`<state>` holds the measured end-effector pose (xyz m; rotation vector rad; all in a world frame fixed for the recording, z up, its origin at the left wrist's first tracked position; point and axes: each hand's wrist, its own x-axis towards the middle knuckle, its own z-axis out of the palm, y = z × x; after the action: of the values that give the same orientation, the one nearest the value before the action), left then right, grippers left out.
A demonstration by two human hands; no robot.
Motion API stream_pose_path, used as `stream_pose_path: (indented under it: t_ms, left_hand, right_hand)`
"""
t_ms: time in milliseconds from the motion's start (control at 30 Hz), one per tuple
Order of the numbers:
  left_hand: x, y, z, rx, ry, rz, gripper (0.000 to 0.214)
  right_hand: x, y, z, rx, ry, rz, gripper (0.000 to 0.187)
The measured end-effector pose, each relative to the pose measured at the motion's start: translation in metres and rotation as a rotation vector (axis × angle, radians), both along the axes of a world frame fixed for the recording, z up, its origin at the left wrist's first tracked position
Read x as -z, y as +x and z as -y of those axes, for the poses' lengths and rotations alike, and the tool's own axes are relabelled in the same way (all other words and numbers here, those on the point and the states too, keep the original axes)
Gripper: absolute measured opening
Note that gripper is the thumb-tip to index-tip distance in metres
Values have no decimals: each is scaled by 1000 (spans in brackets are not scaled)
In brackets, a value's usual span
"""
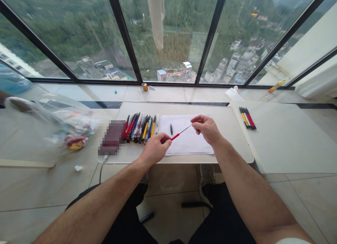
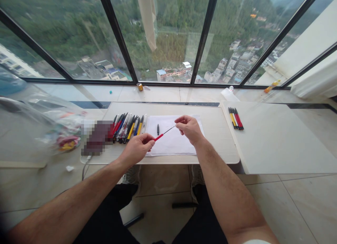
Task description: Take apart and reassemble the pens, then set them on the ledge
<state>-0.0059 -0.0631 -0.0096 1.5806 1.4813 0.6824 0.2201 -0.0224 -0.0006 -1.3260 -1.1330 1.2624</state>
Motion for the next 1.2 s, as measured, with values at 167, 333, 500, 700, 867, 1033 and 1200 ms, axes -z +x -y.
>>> stream_pose_path:
  t_ms: [167, 333, 500, 700, 867, 1033, 1200]
  left_hand:
    - [1, 0, 1, 8, 16, 5, 18]
    - [2, -1, 2, 15, 17, -1, 18]
    - [0, -1, 2, 17, 6, -10, 18]
    - [-3, 2, 2, 0, -12, 10, 18]
    - [0, 1, 2, -11, -18, 36, 18]
    - [-2, 3, 0, -58, -49, 141, 16]
    - [-1, 1, -4, -157, -62, 240, 15]
  right_hand:
    - [-1, -6, 4, -73, -13, 13, 21]
    - [0, -12, 6, -133, -34, 7, 25]
    - [0, -13, 6, -140, -34, -15, 26]
    - [1, -15, 7, -152, -25, -38, 25]
    - [1, -15, 6, -165, -27, -56, 29]
    - [10, -11, -2, -115, -35, 58, 29]
    - [23, -25, -10, -4, 91, 548, 8]
